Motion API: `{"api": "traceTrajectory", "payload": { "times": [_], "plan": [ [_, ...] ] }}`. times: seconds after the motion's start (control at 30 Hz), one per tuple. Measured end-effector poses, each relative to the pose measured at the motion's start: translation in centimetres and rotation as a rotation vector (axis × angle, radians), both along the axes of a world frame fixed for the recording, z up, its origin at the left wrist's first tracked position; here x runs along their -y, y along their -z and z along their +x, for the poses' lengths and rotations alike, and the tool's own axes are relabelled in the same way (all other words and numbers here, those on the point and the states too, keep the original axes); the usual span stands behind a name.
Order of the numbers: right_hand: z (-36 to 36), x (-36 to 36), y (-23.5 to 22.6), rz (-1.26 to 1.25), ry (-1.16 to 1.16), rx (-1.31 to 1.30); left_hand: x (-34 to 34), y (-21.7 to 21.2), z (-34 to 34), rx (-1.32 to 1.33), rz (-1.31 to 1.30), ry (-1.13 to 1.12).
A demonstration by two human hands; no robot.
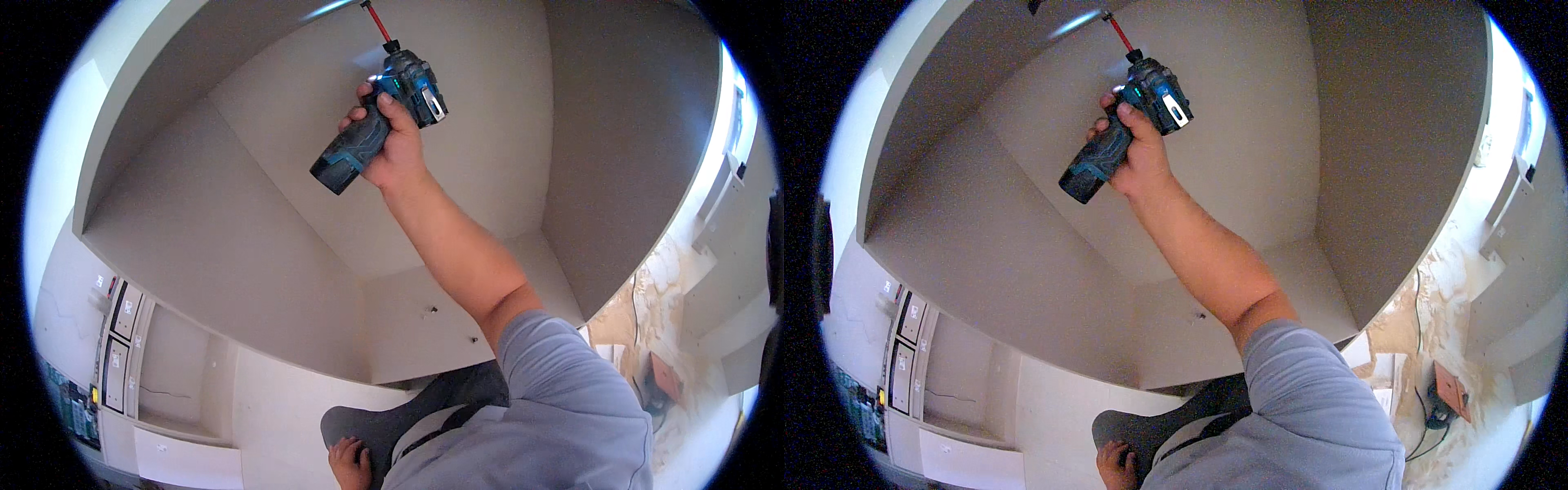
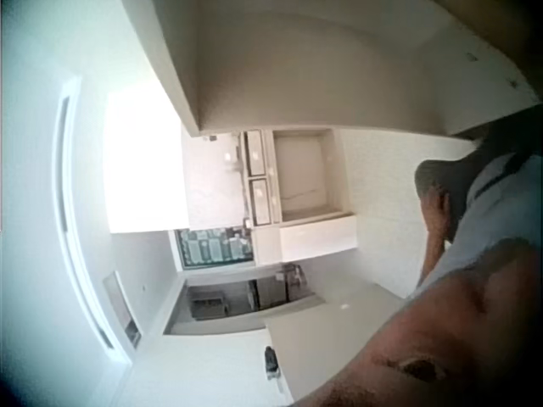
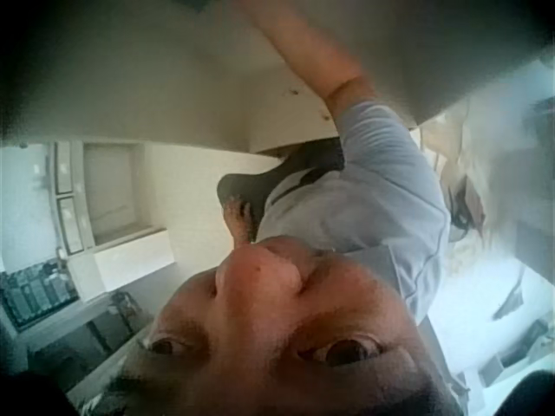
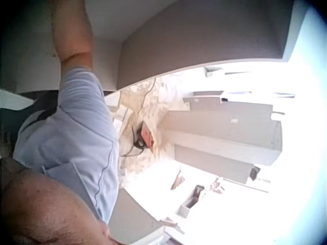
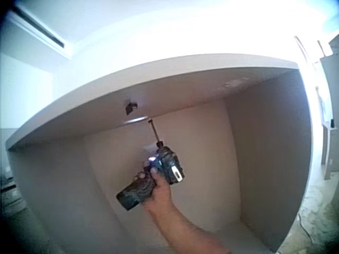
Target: The person uses a power drill to drive screws into the interior panels of a wooden cabinet and then handles small metal components from a workbench.
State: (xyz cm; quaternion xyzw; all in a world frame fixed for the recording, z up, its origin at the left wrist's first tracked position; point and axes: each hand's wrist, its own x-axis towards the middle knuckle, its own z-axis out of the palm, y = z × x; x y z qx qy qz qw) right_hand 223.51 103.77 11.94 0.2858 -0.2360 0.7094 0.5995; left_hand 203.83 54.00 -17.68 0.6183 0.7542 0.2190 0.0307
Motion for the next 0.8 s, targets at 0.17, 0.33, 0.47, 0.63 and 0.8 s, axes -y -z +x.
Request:
{"api": "traceTrajectory", "payload": {
  "times": [0.17,0.33,0.47,0.63,0.8],
  "plan": [
    [0.1,-1.3,-0.1,-0.025,0.015,0.025,-0.4,-0.6,0.4,0.03,-0.002,-0.036],
    [-0.1,-1.8,0.2,-0.001,-0.024,0.011,-0.6,-1.1,0.5,0.039,-0.024,-0.06],
    [0.0,-1.6,0.1,-0.006,-0.045,0.009,-1.0,-1.3,0.7,0.054,-0.028,-0.072],
    [-0.4,-2.4,0.2,0.027,-0.02,-0.001,-1.0,-1.0,1.0,0.048,-0.011,-0.081],
    [-0.5,-1.7,0.1,0.036,-0.08,-0.025,-1.1,-2.1,1.6,0.069,-0.081,-0.088]
  ]
}}
